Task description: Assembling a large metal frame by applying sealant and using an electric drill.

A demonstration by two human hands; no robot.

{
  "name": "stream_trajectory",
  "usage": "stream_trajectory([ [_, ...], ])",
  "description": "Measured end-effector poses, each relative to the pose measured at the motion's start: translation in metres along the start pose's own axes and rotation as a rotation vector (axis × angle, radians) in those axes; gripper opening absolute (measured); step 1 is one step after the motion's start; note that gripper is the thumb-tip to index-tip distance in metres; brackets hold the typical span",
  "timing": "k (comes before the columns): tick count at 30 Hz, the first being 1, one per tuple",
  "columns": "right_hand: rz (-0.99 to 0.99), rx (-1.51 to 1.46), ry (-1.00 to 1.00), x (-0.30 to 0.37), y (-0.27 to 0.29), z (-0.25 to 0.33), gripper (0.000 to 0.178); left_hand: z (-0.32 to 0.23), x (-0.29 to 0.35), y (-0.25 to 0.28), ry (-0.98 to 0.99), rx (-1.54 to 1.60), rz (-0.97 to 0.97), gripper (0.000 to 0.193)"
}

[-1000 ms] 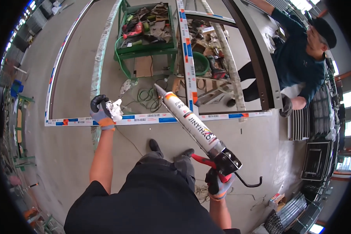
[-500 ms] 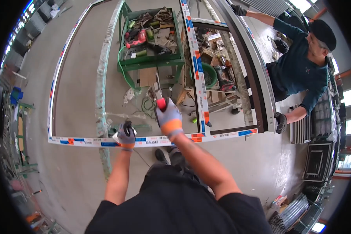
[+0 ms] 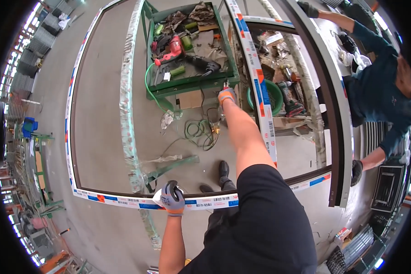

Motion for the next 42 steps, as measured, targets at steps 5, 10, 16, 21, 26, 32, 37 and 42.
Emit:
stream_trajectory([
  [5,-0.106,-0.572,-0.488,0.010,-0.012,-0.038,0.029,0.003,-0.005,-0.004,-0.071,-0.023,-0.012,0.030],
  [10,-0.014,-0.557,-0.522,0.031,0.002,-0.059,0.032,-0.004,-0.009,-0.010,-0.066,0.007,0.031,0.027],
  [16,-0.510,-0.421,-0.388,0.147,0.071,0.012,0.060,-0.007,-0.003,-0.007,-0.083,0.021,-0.006,0.023],
  [21,-0.484,-0.848,-0.117,0.273,0.122,0.045,0.062,0.000,-0.001,-0.023,-0.168,0.078,-0.026,0.023],
  [26,-0.557,-0.766,0.785,0.502,0.158,0.010,0.061,0.005,0.004,-0.002,-0.194,0.148,-0.059,0.022],
  [32,-0.996,-0.517,0.297,0.612,0.187,-0.217,0.052,-0.002,0.002,-0.012,-0.153,0.303,-0.029,0.023],
  [37,-0.985,-0.511,-0.094,0.614,0.168,-0.338,0.047,-0.001,0.006,-0.007,-0.237,0.112,-0.041,0.027],
  [42,-0.886,-0.512,-0.052,0.625,0.128,-0.390,0.046,-0.033,0.000,0.019,-0.178,-0.041,-0.214,0.026],
])
Point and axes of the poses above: each hand's wrist, its own x-axis away from the middle knuckle, its own y-axis out of the back of the hand, z = x × y, the point moved 6 cm from there along -x, towards the middle knuckle, and after that the axes turned 1 degree about x, right-handed, at the moved point
